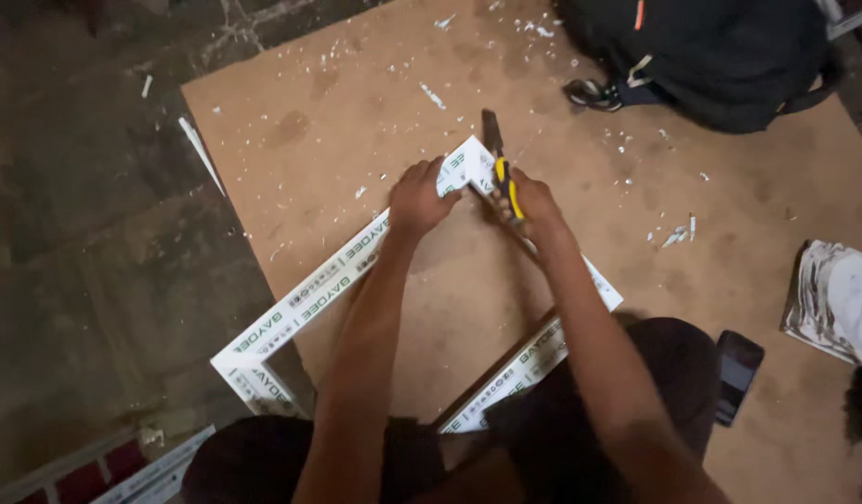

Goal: The person sits cross-legged on the floor with a white uPVC window frame laid on a cardboard sheet. They use a hand file to file the frame's edges and corners, rotating and repositioning the frame to reach different sides and brushing away shavings as they work.

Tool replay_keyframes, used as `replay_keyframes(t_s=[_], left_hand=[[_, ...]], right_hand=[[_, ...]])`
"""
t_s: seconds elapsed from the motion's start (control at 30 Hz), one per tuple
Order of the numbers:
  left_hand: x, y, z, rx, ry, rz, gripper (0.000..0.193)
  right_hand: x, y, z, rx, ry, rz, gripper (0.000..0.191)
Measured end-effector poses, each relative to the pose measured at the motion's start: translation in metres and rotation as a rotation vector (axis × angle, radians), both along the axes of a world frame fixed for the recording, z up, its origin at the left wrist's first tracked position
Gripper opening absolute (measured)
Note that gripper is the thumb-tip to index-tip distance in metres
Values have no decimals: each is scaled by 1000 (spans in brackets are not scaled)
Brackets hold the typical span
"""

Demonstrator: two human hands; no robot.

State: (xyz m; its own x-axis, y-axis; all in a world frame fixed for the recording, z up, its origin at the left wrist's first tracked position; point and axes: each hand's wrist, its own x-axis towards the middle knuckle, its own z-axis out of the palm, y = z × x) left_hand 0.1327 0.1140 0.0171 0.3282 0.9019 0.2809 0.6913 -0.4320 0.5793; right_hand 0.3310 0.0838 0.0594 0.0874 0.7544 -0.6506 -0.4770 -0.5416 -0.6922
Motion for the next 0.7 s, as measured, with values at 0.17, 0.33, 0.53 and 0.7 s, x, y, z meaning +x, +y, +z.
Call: replay_keyframes(t_s=[0.17, 0.33, 0.53, 0.7], left_hand=[[7, 2, 4, 44, 225, -20, 79], [21, -6, 18, 40, 392, 33, 80], [32, -28, 66, -16, 338, 172, 66], [27, -35, 127, 162, 365, 136, 46]], right_hand=[[82, -45, 10, 31, -1205, 328, 48], [110, -110, 22, 300, -1565, 342, 44], [102, -116, 23, 554, -1219, 587, 55], [112, -109, 41, 460, -837, 687, 73]])
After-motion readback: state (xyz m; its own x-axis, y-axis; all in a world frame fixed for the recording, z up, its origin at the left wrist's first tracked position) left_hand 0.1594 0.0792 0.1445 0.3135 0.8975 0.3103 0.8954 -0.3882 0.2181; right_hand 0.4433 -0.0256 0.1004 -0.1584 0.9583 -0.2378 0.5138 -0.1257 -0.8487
